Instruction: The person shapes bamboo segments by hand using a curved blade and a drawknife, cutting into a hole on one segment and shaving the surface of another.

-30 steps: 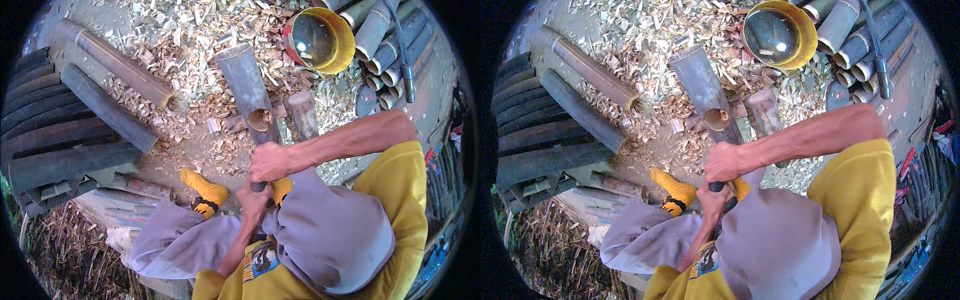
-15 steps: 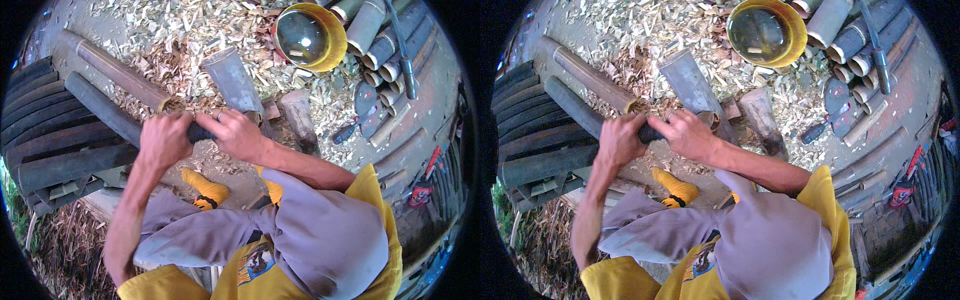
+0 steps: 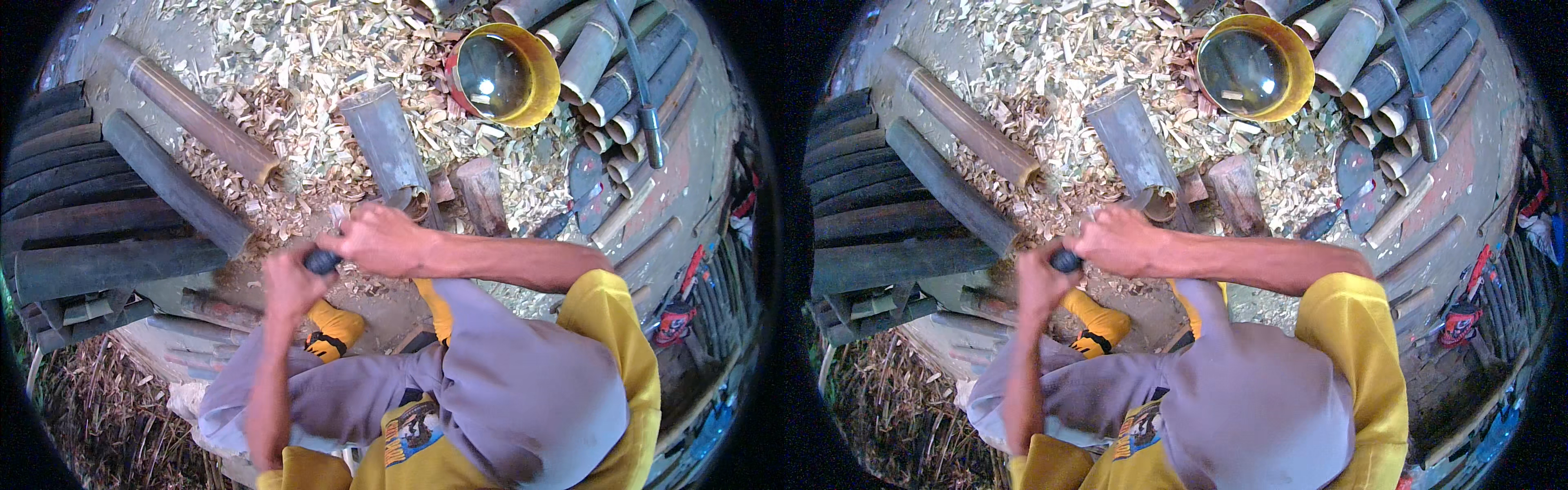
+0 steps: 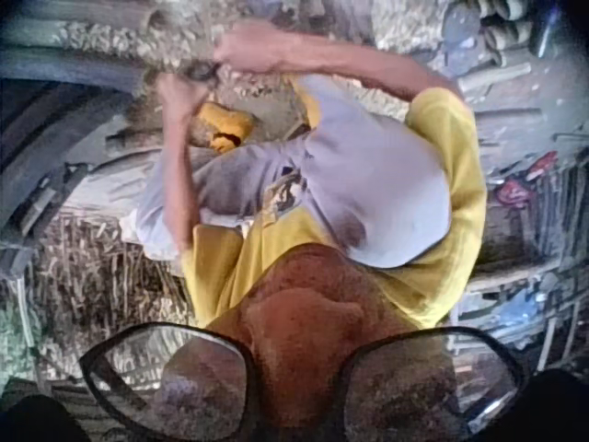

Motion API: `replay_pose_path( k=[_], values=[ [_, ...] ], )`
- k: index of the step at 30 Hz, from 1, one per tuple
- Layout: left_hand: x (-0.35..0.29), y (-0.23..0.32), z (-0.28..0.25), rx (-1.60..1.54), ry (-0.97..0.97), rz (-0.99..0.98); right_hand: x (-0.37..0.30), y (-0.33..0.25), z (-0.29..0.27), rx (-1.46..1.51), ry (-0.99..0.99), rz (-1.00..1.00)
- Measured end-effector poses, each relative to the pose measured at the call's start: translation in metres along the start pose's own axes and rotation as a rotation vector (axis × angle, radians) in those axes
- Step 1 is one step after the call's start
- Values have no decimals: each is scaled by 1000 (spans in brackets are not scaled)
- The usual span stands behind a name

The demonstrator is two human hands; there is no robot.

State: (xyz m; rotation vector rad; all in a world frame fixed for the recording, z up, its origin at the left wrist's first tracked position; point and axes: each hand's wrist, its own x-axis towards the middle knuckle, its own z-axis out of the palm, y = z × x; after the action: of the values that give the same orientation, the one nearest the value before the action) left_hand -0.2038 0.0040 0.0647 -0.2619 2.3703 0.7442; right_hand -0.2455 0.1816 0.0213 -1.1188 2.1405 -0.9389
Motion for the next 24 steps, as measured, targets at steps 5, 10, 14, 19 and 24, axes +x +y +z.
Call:
replay_pose_path(
  k=[5, 10, 14, 19, 24],
  values=[
    [34, 40, -40, 296, -68, 161, 1, -2, -15, 74, 91, 115],
    [12, 9, -5, 120, 48, 135, -1, 5, -12, 43, 6, 54],
    [68, 60, -52, 553, -94, 418, -5, 13, -14, 268, 444, 169],
    [99, 87, -60, 770, -145, 693, -9, 13, -9, 367, 669, 291],
    [15, 40, -44, -193, -591, -264, -62, -7, -43, -1, 517, -10]
  ],
)
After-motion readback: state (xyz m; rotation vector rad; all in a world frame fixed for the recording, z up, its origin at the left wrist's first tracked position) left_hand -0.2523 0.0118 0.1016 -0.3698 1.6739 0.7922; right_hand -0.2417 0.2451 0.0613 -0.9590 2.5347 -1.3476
